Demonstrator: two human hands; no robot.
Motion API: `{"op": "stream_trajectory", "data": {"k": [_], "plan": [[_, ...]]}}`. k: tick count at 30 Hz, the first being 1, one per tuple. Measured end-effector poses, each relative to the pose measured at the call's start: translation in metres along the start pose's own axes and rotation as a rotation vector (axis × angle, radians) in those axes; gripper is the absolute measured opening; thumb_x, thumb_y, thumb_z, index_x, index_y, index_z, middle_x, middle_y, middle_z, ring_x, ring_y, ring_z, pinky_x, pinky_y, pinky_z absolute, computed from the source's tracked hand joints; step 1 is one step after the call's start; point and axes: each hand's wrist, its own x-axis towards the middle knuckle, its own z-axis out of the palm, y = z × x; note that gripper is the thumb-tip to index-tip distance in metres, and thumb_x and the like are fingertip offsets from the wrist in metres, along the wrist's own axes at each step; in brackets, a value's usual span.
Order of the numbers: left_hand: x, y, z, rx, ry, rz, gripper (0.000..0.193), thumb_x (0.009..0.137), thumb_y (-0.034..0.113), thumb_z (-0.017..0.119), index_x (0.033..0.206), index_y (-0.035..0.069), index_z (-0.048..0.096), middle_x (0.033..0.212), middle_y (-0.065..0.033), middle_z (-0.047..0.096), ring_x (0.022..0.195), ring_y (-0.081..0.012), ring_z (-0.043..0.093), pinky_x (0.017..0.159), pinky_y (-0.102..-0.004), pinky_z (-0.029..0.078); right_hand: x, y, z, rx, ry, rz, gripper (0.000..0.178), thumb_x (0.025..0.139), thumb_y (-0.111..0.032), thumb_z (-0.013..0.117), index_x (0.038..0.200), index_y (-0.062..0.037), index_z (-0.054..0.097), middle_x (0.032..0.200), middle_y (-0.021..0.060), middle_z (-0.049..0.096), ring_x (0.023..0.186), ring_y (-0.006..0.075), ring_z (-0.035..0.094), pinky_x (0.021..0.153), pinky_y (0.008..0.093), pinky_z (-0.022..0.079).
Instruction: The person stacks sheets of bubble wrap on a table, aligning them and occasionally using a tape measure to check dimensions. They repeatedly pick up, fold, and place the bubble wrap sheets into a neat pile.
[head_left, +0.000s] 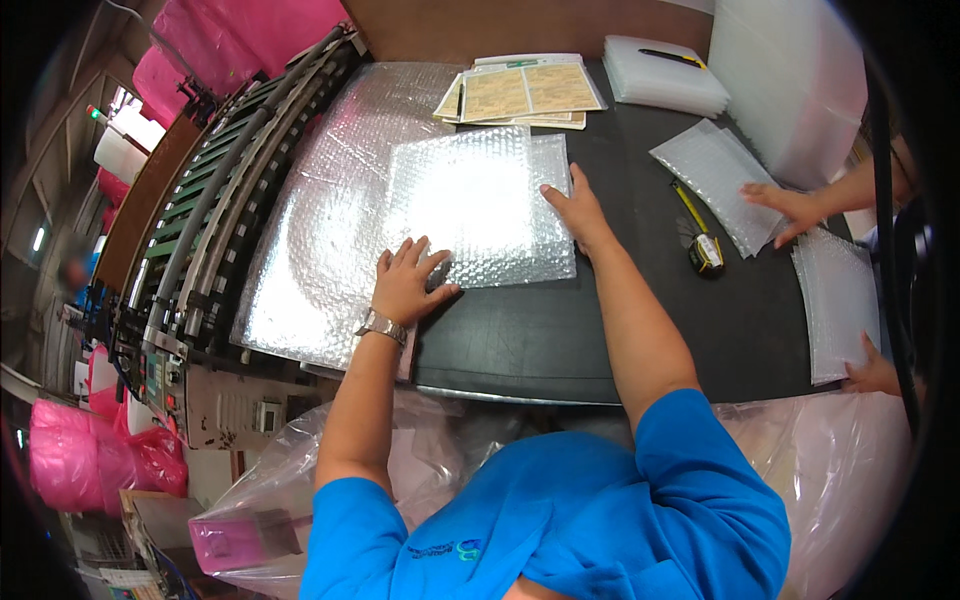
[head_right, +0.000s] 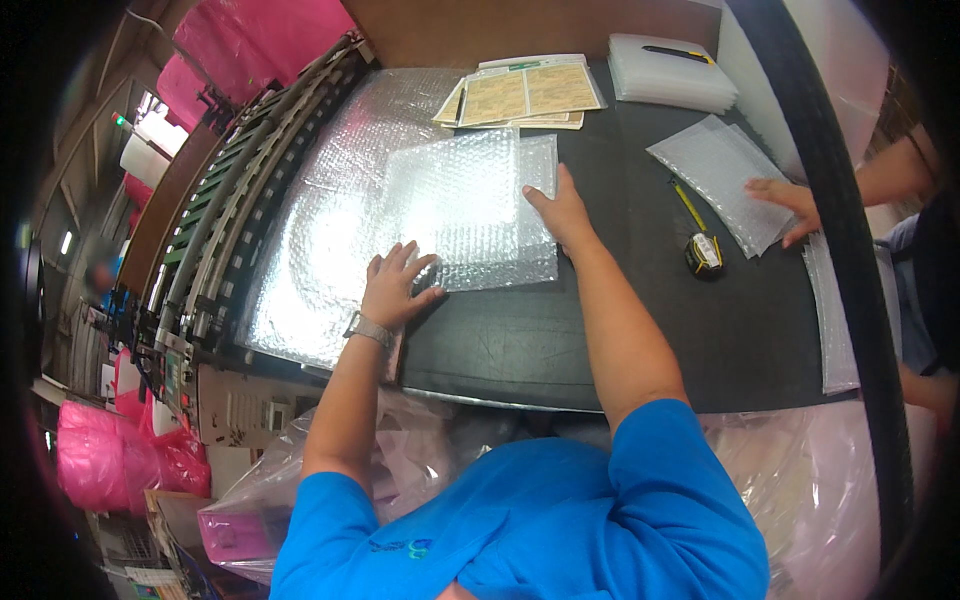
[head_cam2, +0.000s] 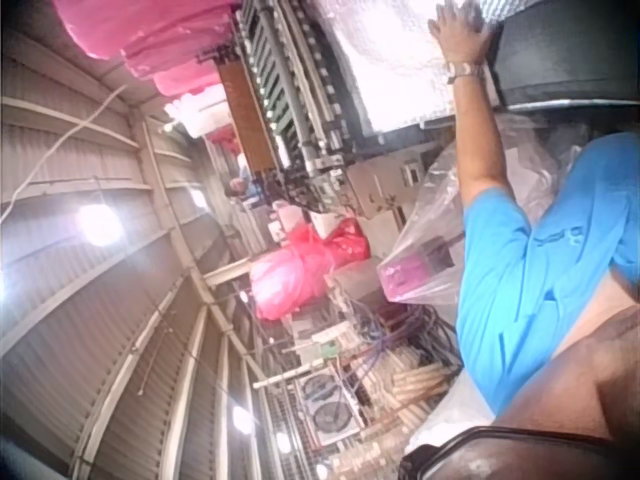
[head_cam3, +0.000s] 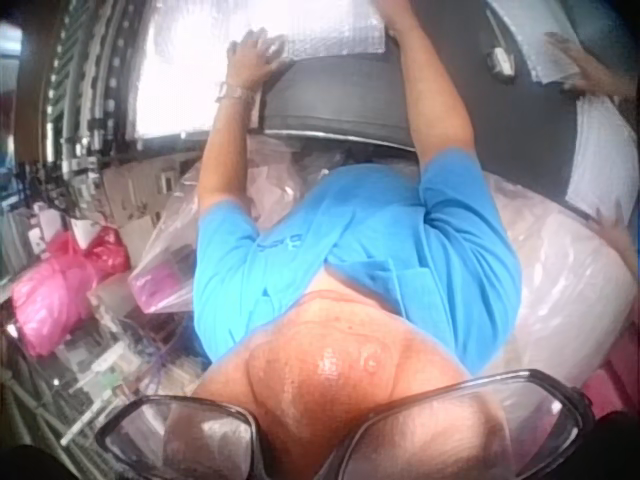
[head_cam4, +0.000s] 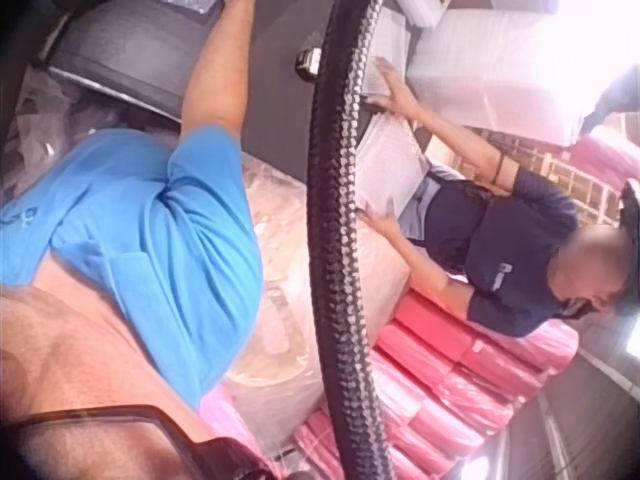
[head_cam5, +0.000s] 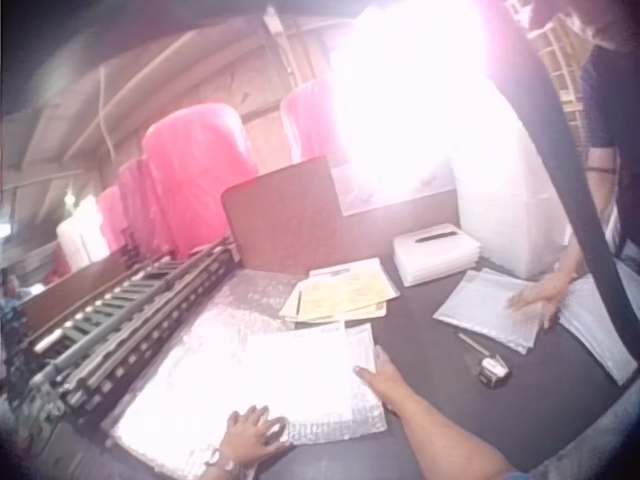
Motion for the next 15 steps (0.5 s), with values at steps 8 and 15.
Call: {"op": "stream_trajectory", "data": {"k": [8,15], "plan": [[0.005,0.006,-0.006,-0.018,-0.088,0.013,0.05,0.074,0.05,0.059,0.117,0.024,0.052,0.131,-0.0106,0.041,0.126,-0.0287,0.031,0.102,-0.0503,0.017,0.094,-0.004,-0.029,-0.367,-0.089,0.04,0.039,0.079,-0.045,0.054,0.106,-0.0182,0.062,0.122,0.0097,0.05,0.113,0.0334,0.043,0.092,0.0469,0.035],[0.006,0.004,-0.004,-0.006,-0.076,0.033,0.049,0.074,0.049,0.06,0.116,0.025,0.052,0.129,-0.0102,0.042,0.125,-0.0284,0.033,0.101,-0.0493,0.019,0.117,-0.019,-0.001,-0.696,-0.189,0.033,0.033,0.078,-0.041,0.059,0.096,-0.0138,0.066,0.104,0.0107,0.061,0.104,0.0284,0.052,0.087,0.0449,0.037]]}}
